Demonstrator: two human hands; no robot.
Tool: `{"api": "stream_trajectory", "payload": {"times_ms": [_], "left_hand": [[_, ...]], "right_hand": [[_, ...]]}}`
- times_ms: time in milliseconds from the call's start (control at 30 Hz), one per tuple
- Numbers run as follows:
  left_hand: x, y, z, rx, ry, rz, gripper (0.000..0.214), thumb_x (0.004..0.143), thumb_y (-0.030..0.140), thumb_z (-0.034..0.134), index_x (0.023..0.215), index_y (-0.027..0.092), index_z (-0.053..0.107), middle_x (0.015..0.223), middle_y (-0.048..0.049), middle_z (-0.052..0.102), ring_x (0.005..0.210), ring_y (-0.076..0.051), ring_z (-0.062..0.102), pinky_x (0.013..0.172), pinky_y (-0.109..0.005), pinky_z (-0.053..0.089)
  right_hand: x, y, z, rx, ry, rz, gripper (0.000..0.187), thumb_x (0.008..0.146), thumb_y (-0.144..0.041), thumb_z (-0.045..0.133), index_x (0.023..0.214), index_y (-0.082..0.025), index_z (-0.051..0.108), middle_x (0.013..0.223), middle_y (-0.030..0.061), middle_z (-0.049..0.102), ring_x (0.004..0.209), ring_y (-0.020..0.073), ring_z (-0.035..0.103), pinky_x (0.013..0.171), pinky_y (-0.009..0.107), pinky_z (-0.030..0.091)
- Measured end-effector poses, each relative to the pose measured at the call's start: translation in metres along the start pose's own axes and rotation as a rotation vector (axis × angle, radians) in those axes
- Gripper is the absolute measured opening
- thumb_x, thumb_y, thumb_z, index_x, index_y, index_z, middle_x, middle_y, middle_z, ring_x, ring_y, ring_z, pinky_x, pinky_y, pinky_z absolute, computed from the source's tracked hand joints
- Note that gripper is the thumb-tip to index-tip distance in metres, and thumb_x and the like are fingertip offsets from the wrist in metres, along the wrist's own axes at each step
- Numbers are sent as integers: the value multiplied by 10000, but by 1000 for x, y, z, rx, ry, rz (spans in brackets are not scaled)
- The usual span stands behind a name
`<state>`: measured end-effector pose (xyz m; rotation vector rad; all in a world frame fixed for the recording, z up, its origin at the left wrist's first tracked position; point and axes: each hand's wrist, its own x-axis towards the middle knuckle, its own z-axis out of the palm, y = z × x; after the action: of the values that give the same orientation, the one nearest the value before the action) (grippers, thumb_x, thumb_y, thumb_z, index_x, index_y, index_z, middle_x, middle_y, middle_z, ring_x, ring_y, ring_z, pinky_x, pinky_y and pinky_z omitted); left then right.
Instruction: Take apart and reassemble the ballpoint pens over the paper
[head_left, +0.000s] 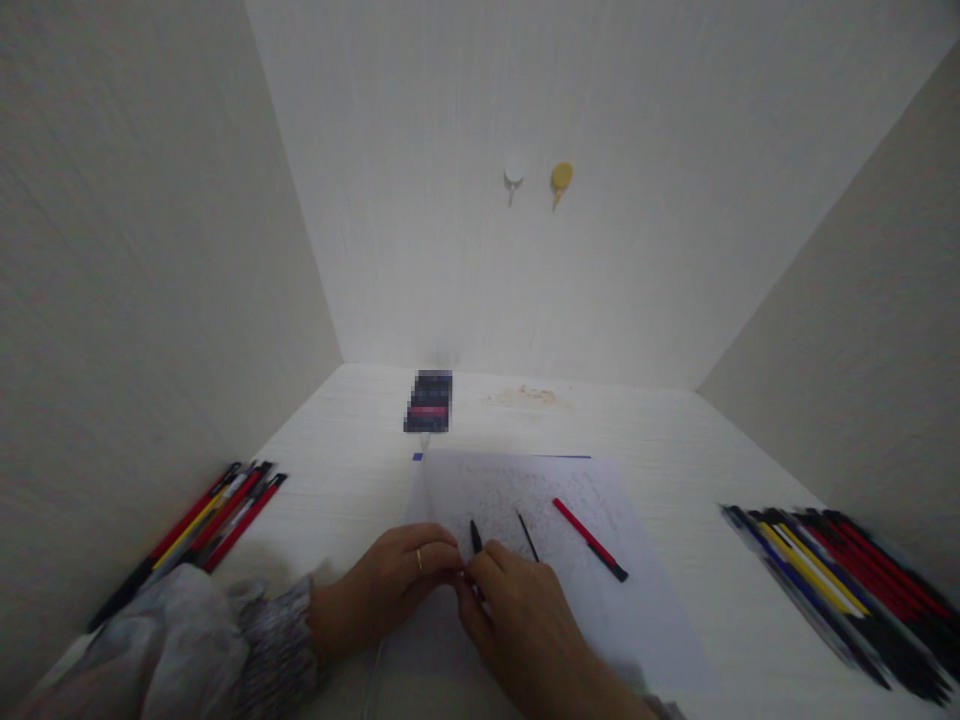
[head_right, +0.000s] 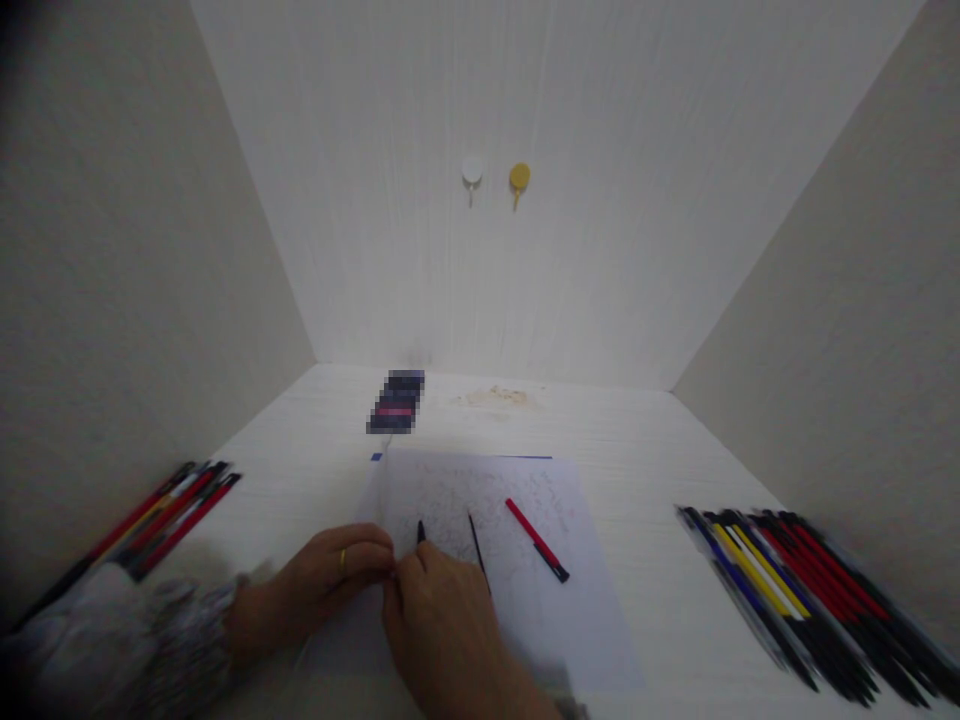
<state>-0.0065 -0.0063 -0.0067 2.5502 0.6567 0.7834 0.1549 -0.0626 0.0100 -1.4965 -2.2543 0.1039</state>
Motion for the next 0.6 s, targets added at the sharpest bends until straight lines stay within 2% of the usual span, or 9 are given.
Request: {"api": "stream_trajectory", "payload": {"times_ms": [100,167,267,367,467,600], "left_hand": [[-1,-2,2,-14,17,-108,70,795,220,451,828,186,502,718,0,556,654,-96,528,608,-191,434],[-2,-3,3,-33,34,-147,130,780,226,474,906,196,464,789,-8,555,684,-101,533,633,-211,446],[0,-2,2,-46,32,-98,150,790,187,447,940,195,448,874,-31,539,758,-109,530,686,-228,446],[1,-1,1,-40,16,-38,130,802,152,411,907,183,482,883,-45,537,802,-115,521,716,-230,437],[3,0,0,-48,25,-6,137,808,148,394,894,171,498,863,-55,538,769,-111,519,689,-223,439],[3,1,-2,-66,19,-4,142,813,146,377,882,161,501,846,-61,536,750,-109,513,671,-218,435]], "right_hand": [[2,6,0,-35,-15,57,110,748,-159,460,675,-170,542,653,11,586,551,108,539,484,198,325],[3,13,0,-103,-9,131,122,755,-156,447,675,-165,540,653,18,588,546,116,548,474,204,323],[3,20,1,-257,-40,212,151,771,-142,415,692,-162,542,651,36,587,542,149,566,436,220,313],[4,22,0,-331,-89,228,149,779,-152,406,724,-158,544,667,51,580,544,161,575,419,225,321],[5,29,-10,-336,-66,270,173,804,-205,380,752,-161,540,710,54,567,584,153,579,442,224,348],[11,54,-23,-421,-38,369,191,817,-225,362,802,-169,543,795,63,544,615,149,578,457,224,348]]}}
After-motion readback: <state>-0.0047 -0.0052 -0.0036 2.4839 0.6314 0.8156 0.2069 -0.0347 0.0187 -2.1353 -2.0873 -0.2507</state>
